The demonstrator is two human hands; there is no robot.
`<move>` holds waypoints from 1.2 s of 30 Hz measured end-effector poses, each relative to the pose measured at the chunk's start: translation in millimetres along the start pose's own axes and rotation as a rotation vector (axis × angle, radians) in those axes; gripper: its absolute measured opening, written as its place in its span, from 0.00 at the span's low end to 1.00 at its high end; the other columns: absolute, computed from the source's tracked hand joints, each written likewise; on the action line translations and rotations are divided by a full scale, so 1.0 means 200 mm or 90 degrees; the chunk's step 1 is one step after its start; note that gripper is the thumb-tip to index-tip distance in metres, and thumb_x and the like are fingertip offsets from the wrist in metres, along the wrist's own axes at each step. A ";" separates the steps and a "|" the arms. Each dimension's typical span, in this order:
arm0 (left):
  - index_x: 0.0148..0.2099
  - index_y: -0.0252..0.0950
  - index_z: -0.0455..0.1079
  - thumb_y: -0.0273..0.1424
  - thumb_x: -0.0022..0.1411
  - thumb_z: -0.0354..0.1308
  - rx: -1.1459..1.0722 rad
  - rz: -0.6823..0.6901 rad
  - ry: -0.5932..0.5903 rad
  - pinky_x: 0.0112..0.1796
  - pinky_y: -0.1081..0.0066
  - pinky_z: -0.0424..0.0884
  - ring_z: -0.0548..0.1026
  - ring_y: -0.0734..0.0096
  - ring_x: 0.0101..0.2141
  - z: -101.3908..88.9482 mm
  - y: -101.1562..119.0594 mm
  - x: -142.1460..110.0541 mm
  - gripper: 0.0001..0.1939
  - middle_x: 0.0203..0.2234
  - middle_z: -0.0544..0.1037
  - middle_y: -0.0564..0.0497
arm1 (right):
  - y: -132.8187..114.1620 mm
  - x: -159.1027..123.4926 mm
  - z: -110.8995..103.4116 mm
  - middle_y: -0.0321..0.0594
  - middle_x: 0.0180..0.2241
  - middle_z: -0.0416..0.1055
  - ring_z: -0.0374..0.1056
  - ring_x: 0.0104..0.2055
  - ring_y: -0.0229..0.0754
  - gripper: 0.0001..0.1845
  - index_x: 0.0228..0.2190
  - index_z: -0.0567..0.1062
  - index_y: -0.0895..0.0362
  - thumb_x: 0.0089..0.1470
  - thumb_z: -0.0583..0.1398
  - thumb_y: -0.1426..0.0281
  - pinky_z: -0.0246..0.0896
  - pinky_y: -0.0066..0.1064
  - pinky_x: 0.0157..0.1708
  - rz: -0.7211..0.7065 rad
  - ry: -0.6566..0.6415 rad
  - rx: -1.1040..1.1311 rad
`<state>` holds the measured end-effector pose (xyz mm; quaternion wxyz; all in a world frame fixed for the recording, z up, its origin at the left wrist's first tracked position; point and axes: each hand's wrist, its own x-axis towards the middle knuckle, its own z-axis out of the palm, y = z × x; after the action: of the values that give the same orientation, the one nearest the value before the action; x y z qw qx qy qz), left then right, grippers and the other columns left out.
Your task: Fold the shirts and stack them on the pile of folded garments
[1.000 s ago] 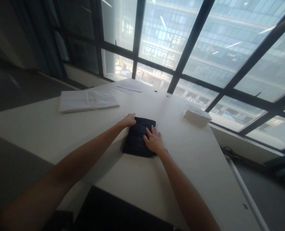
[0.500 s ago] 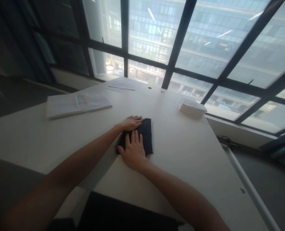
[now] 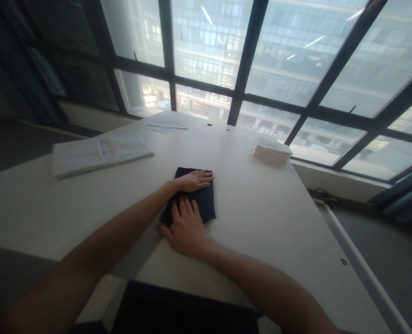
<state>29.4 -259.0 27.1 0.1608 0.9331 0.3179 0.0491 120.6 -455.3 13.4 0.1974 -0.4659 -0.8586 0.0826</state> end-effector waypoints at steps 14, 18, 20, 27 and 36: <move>0.52 0.37 0.78 0.39 0.74 0.45 0.176 -0.285 0.180 0.60 0.47 0.60 0.69 0.44 0.59 -0.06 0.03 -0.14 0.22 0.57 0.75 0.36 | 0.46 -0.11 -0.33 0.41 0.43 0.84 0.77 0.51 0.49 0.27 0.33 0.85 0.51 0.70 0.49 0.61 0.60 0.43 0.61 0.152 0.048 0.065; 0.63 0.37 0.71 0.33 0.75 0.41 0.149 -0.162 0.228 0.66 0.48 0.50 0.65 0.51 0.64 0.02 0.17 -0.09 0.23 0.62 0.71 0.38 | 0.60 -0.01 -0.39 0.45 0.35 0.83 0.79 0.40 0.51 0.26 0.34 0.85 0.55 0.67 0.49 0.60 0.69 0.40 0.48 0.284 0.187 0.068; 0.69 0.37 0.63 0.33 0.76 0.40 0.135 -0.087 0.190 0.67 0.46 0.47 0.60 0.52 0.68 0.09 0.24 -0.06 0.25 0.67 0.66 0.39 | 0.60 0.06 -0.35 0.48 0.47 0.82 0.76 0.51 0.51 0.24 0.47 0.83 0.58 0.66 0.49 0.64 0.65 0.40 0.55 0.249 0.226 0.055; 0.75 0.39 0.53 0.33 0.75 0.40 0.142 -0.065 0.095 0.68 0.48 0.44 0.52 0.53 0.72 0.16 0.24 -0.06 0.29 0.72 0.56 0.42 | 0.67 0.10 -0.12 0.51 0.71 0.56 0.47 0.74 0.53 0.34 0.68 0.63 0.58 0.70 0.47 0.54 0.34 0.53 0.71 0.216 0.106 0.012; 0.73 0.36 0.57 0.43 0.76 0.38 0.076 -0.295 0.101 0.67 0.51 0.50 0.53 0.53 0.71 0.08 0.05 -0.06 0.30 0.72 0.56 0.40 | 1.02 -0.14 -0.18 0.55 0.69 0.59 0.48 0.74 0.55 0.34 0.64 0.69 0.61 0.68 0.49 0.53 0.35 0.53 0.71 0.365 0.180 0.051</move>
<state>28.6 -278.1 16.2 0.0870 0.8364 0.5371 0.0654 306.5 -366.7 -27.2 0.3015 -0.6877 -0.6523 0.1033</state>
